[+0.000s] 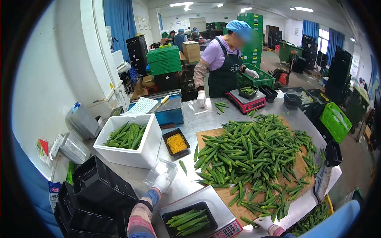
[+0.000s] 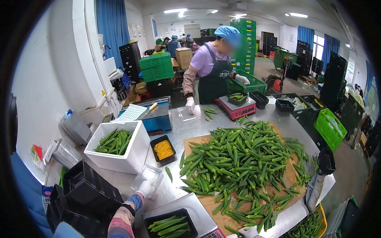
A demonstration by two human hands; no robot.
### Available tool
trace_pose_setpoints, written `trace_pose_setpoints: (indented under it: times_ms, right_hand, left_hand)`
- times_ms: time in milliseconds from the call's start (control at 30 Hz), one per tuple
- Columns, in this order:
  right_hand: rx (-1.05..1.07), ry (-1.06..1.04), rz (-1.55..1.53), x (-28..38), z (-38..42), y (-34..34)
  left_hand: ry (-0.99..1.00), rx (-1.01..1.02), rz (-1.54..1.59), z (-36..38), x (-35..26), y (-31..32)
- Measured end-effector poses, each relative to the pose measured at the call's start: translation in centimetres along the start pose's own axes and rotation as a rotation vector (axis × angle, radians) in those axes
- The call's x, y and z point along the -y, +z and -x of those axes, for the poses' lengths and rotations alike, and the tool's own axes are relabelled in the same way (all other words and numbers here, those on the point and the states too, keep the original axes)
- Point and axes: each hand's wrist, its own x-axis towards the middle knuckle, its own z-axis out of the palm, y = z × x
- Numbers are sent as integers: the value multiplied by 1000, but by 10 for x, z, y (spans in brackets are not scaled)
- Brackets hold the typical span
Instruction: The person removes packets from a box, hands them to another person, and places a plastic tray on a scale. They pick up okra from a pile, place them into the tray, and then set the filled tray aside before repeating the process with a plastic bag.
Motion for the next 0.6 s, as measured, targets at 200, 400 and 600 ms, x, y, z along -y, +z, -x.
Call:
trace_pose_setpoints:
  times_ms: [200, 400, 600]
  right_hand:
    - [-19, -57, 1, -13, -9, -1]
    - [-22, -23, -7, -19, -14, -3]
    - [-33, -11, 16, -12, -9, -2]
  left_hand:
    - [-147, 96, 375, 1, 24, -5]
    - [-170, 134, 406, -8, 33, 4]
    - [138, -153, -216, 12, -4, 6]
